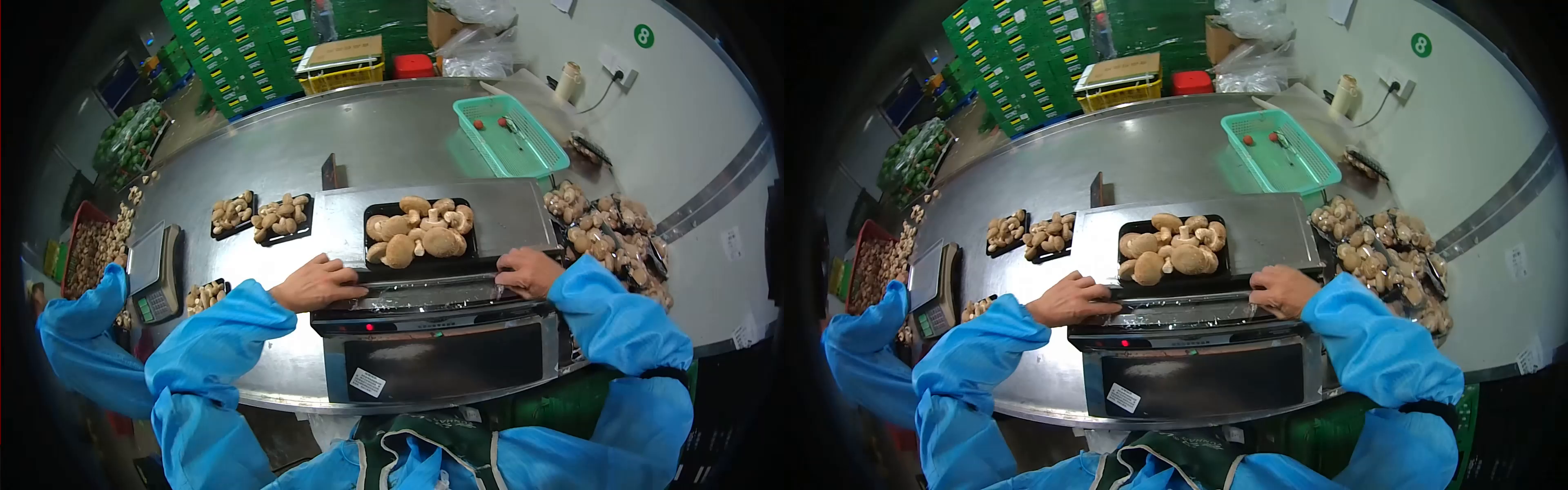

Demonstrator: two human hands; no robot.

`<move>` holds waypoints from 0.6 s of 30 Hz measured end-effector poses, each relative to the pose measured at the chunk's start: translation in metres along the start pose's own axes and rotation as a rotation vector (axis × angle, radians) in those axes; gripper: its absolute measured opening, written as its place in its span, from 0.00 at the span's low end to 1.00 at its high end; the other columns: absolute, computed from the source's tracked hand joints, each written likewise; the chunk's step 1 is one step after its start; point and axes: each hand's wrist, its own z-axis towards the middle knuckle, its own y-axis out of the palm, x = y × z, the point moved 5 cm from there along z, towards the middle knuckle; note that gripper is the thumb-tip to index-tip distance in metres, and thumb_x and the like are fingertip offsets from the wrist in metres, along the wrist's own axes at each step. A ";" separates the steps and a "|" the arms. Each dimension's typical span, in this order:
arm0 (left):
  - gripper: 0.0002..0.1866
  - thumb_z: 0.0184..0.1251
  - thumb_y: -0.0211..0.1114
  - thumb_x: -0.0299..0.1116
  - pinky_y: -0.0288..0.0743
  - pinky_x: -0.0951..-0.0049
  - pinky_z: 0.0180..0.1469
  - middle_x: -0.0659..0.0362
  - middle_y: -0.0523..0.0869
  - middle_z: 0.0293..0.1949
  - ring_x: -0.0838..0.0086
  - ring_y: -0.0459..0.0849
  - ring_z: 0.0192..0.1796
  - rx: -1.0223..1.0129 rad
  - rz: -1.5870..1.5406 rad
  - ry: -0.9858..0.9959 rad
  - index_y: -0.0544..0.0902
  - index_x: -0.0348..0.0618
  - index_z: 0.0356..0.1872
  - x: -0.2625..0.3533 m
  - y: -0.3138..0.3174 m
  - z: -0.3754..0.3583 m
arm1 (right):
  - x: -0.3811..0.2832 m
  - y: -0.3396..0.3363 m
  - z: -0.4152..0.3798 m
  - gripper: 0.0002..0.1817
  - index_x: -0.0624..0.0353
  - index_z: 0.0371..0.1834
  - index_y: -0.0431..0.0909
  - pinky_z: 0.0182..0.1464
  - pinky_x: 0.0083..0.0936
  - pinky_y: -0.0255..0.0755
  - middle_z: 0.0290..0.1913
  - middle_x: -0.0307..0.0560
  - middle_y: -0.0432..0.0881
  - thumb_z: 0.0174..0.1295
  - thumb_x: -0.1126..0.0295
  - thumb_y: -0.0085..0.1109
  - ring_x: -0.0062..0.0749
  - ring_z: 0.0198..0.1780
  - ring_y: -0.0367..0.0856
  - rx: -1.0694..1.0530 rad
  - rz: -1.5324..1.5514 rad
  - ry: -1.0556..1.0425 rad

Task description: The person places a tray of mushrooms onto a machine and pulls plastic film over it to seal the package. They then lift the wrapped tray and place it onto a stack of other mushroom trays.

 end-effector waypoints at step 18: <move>0.33 0.52 0.52 0.12 0.69 0.67 0.61 0.48 0.68 0.61 0.58 0.72 0.59 0.554 -0.037 -0.137 0.63 0.49 0.62 -0.087 -0.122 0.040 | 0.036 -0.125 0.081 0.30 0.55 0.58 0.68 0.63 0.34 0.64 0.63 0.55 0.65 0.47 0.86 0.52 0.48 0.64 0.65 0.460 -0.272 0.078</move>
